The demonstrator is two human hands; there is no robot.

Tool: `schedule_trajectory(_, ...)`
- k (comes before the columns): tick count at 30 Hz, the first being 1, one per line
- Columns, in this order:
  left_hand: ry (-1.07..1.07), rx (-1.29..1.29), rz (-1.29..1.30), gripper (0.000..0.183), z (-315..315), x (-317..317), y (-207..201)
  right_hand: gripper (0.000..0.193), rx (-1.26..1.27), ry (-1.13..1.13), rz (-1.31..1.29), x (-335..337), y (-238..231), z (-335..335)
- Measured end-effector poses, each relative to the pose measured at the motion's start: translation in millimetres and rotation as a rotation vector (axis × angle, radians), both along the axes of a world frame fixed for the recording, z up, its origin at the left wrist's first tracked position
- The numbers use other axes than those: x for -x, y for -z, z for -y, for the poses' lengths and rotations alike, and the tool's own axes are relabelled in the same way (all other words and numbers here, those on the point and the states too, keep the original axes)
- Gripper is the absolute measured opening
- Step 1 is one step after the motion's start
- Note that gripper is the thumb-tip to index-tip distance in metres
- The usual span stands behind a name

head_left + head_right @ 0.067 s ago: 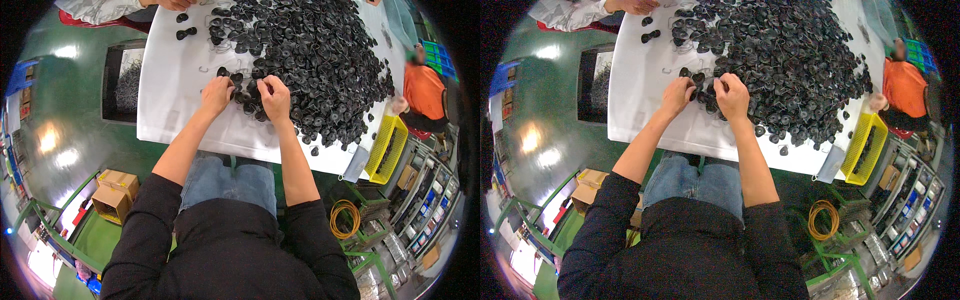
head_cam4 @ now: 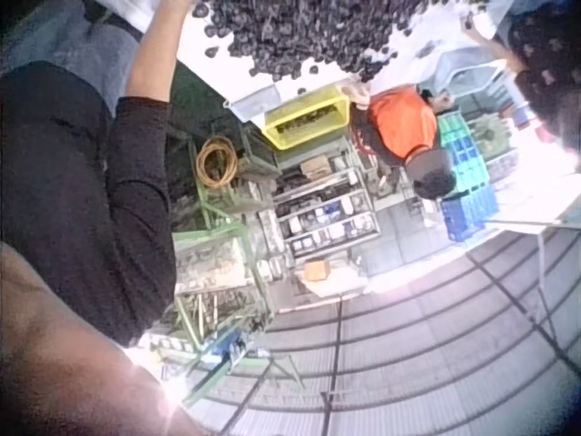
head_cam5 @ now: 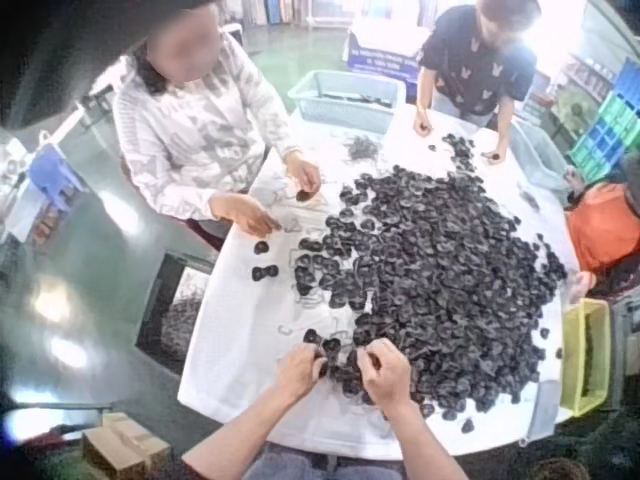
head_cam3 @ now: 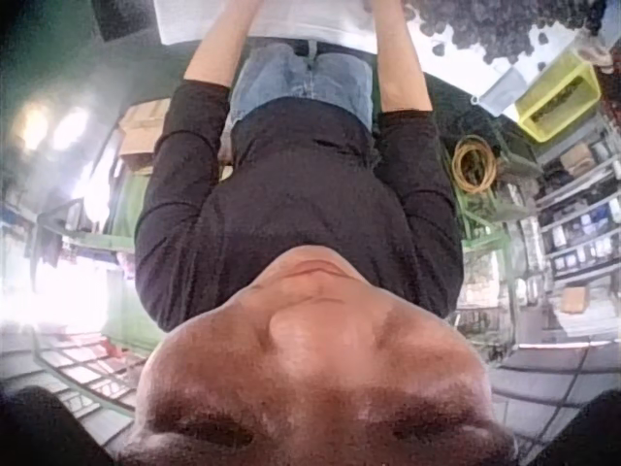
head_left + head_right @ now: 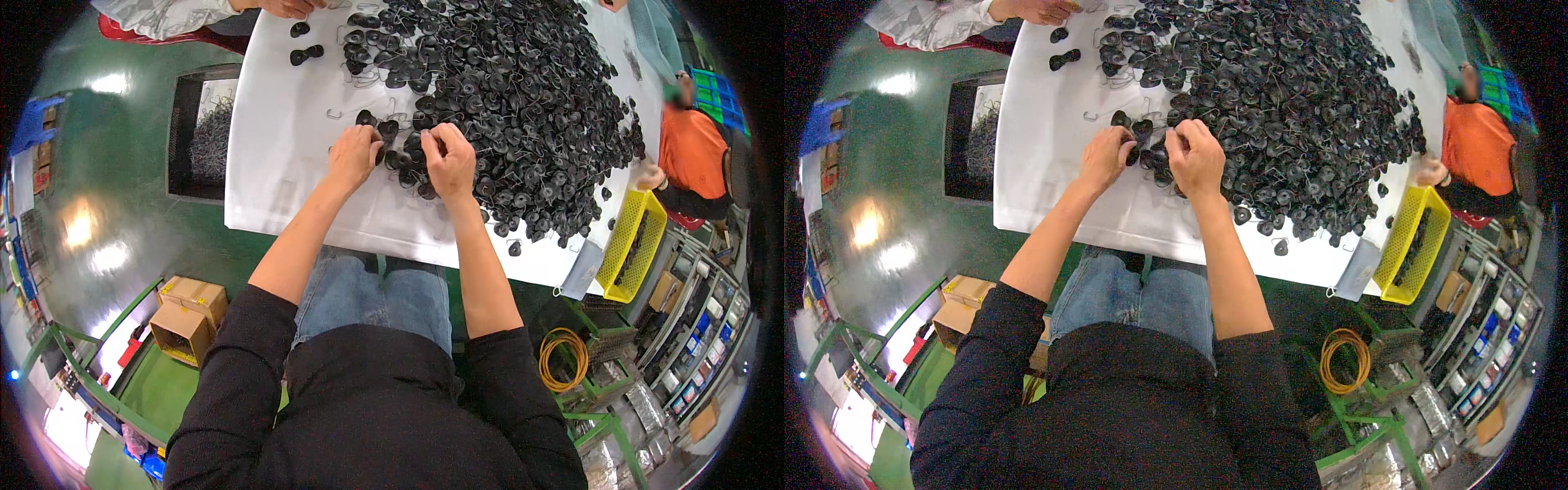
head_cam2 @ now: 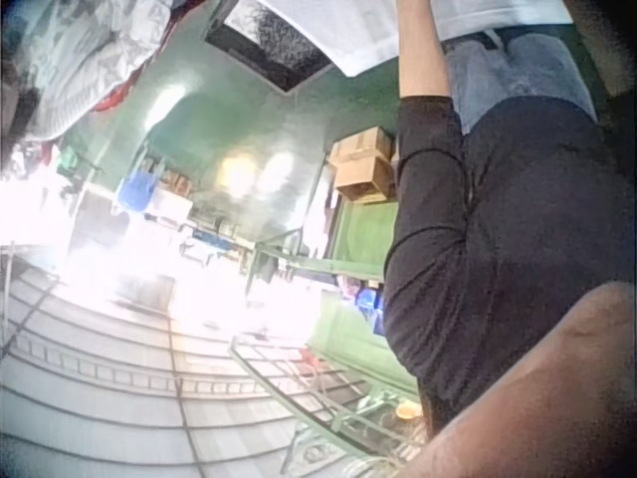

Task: The person repeatedly picks small black components from a large pile on a white table, separates them by hand, and places them into a yellow basket. The action is continuous and repetitive throughout the clip.

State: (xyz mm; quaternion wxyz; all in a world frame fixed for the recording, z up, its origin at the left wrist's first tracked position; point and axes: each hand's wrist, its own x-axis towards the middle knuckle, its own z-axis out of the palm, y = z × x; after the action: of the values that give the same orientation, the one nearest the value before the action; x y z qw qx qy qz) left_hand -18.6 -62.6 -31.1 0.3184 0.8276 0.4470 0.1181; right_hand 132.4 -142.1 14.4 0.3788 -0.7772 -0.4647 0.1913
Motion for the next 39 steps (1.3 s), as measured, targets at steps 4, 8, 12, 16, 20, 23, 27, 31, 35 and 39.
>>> schedule_trajectory(4, -0.254, 0.199, 0.126, 0.019, 2.0, -0.4, -7.2, 0.021, -0.018, 0.019, 0.11, 2.7, 8.1, -5.6)
schedule_trajectory(8, -0.462, 0.437, 0.172, 0.026, 7.6, -2.2, -16.1, 0.023, 0.231, 0.226, -0.494, -7.7, 14.7, -10.2)
schedule_trajectory(12, -0.434, 0.625, 0.332, 0.024, 6.0, -2.2, -18.4, 0.022, 0.469, 0.306, -1.274, -11.8, 16.2, -9.9)
schedule_trajectory(16, -0.469, 1.022, 0.63, 0.02, -0.6, 3.8, -19.0, 0.017, 0.242, 0.042, -0.604, 7.6, 13.3, -8.5)
schedule_trajectory(20, -0.369, 1.133, 0.758, 0.019, -3.5, 6.1, -21.7, 0.014, 0.056, -0.061, -0.329, 21.0, 3.5, -15.1)
schedule_trajectory(23, -0.283, 1.09, 0.784, 0.02, -5.0, 4.4, -20.9, 0.015, 0.051, -0.077, -0.225, 20.3, -5.1, -19.0)
schedule_trajectory(27, -0.393, 0.761, 0.543, 0.021, -8.6, 6.3, -12.7, 0.02, 0.282, -0.048, -0.018, 13.9, -5.0, -18.4)
schedule_trajectory(31, -0.309, 0.444, 0.289, 0.02, -6.7, 13.9, -4.0, 0.028, 0.445, 0.087, 0.001, 4.0, 11.7, -17.8)
schedule_trajectory(35, -0.226, 0.262, 0.102, 0.021, 0.3, 6.0, -0.3, 0.021, 0.54, 0.149, -0.289, -13.8, 24.8, -19.6)
schedule_trajectory(39, -0.145, -0.185, 0.103, 0.02, -1.2, -17.3, 2.1, 0.018, 0.516, 0.339, -1.01, -30.9, 19.4, -16.0)
